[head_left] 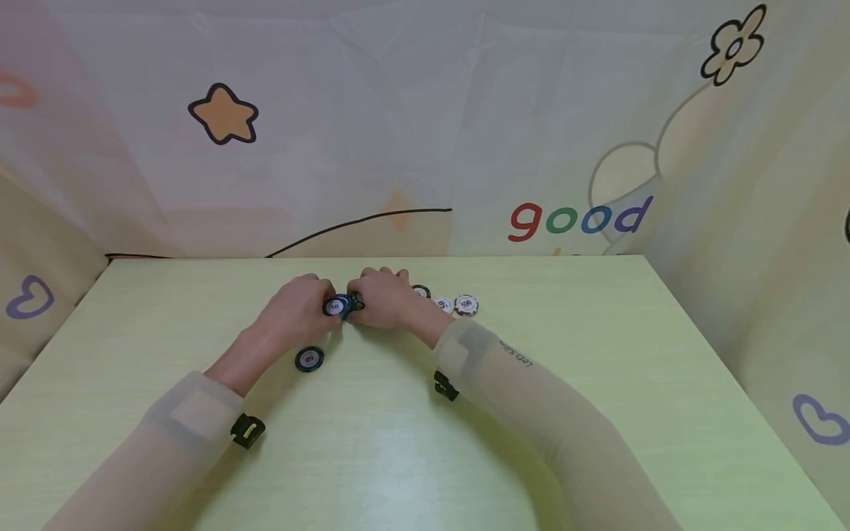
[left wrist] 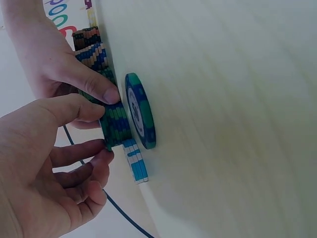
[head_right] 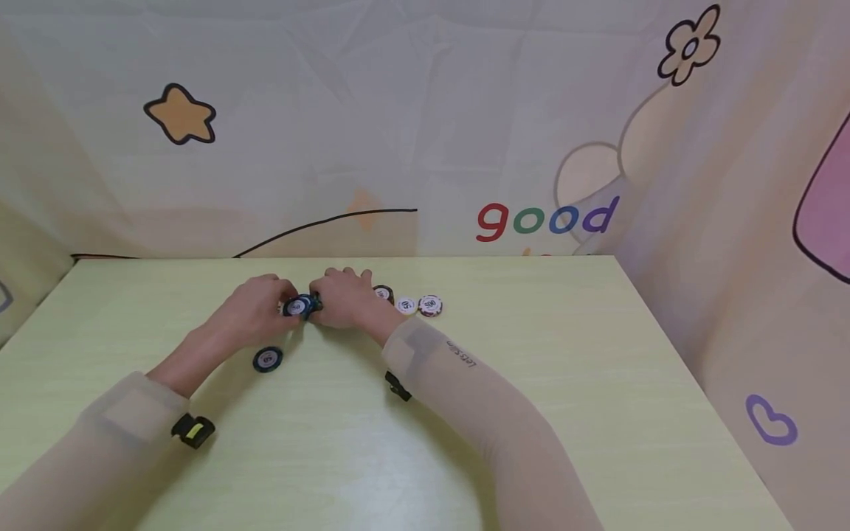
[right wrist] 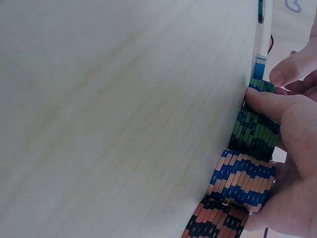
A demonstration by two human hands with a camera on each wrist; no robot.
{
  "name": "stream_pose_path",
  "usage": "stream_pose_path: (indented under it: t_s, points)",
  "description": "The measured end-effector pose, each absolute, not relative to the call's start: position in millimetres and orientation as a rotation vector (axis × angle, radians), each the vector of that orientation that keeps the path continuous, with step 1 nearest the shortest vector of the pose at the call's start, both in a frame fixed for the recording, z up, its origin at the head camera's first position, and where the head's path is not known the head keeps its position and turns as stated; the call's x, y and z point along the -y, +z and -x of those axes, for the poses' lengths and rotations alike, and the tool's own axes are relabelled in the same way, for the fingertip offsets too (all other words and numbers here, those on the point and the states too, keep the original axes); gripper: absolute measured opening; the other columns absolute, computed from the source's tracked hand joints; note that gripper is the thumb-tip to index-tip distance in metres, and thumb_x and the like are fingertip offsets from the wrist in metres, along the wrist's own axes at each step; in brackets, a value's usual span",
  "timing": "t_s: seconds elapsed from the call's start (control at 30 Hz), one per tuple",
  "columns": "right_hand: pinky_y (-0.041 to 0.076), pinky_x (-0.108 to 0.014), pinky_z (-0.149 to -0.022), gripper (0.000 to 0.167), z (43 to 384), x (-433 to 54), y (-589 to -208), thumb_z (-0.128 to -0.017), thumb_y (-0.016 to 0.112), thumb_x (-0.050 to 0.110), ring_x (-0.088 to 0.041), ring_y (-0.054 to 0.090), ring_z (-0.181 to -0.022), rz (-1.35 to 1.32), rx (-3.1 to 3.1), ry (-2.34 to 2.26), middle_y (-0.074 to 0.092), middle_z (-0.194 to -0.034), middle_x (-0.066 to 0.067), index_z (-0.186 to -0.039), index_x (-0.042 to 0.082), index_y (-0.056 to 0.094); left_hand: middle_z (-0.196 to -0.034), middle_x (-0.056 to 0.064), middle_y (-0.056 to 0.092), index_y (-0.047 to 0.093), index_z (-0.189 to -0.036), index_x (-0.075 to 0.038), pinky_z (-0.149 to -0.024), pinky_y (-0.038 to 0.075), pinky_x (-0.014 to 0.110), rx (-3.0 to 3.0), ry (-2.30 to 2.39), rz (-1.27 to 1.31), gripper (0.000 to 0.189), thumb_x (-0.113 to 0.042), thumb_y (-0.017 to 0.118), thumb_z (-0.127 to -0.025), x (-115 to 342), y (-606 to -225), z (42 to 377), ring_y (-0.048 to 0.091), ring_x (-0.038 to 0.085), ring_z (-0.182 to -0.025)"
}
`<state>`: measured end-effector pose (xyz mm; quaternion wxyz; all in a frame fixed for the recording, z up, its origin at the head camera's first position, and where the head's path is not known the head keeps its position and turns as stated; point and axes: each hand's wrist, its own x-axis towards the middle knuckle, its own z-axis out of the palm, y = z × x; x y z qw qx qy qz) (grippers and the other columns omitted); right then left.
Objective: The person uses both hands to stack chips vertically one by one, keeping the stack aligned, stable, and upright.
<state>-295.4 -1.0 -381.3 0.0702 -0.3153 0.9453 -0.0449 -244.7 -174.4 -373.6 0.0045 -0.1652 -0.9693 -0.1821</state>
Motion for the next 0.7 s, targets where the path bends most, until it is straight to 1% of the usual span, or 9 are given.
stream_pose_path:
  t_s: [0.3, 0.5, 0.57, 0.7]
  points:
    - [0.038, -0.057, -0.096, 0.042, 295.0, 1.6, -381.6, -0.096, 0.069, 0.049, -0.024, 0.053, -0.106, 0.952, -2.849, -0.133, 0.060, -0.123, -0.002, -0.129, 0.024, 0.068, -0.092, 0.012, 0.063, 0.071, -0.107, 0.006, -0.076, 0.052, 0.040, 3.036, -0.558, 0.509, 0.028, -0.014, 0.078, -0.089, 173.9, -374.5, 247.5, 0.058, 0.026, -0.082]
    - [0.038, -0.056, -0.095, 0.042, 295.9, 1.9, -382.2, -0.096, 0.069, 0.049, -0.024, 0.053, -0.106, 0.950, -2.849, -0.127, 0.059, -0.124, -0.002, -0.130, 0.025, 0.068, -0.100, 0.016, 0.065, 0.070, -0.114, 0.007, -0.077, 0.053, 0.041, 3.048, -0.551, 0.482, 0.036, -0.018, 0.079, -0.090, 174.3, -372.2, 245.8, 0.059, 0.028, -0.086]
    - [0.038, -0.055, -0.095, 0.042, 295.5, 1.8, -381.7, -0.096, 0.070, 0.049, -0.023, 0.052, -0.106, 0.944, -2.846, -0.130, 0.059, -0.123, -0.001, -0.130, 0.025, 0.068, -0.102, 0.016, 0.066, 0.070, -0.114, 0.006, -0.078, 0.052, 0.041, 3.053, -0.569, 0.469, 0.037, -0.018, 0.080, -0.089, 174.9, -371.4, 245.2, 0.059, 0.027, -0.087]
    - [0.038, -0.054, -0.095, 0.041, 294.8, 1.7, -381.2, -0.096, 0.070, 0.048, -0.023, 0.052, -0.106, 0.936, -2.846, -0.130, 0.059, -0.121, -0.001, -0.129, 0.025, 0.068, -0.099, 0.013, 0.069, 0.072, -0.110, 0.004, -0.078, 0.052, 0.041, 3.058, -0.595, 0.469, 0.031, -0.016, 0.081, -0.089, 175.1, -371.2, 245.3, 0.059, 0.026, -0.084]
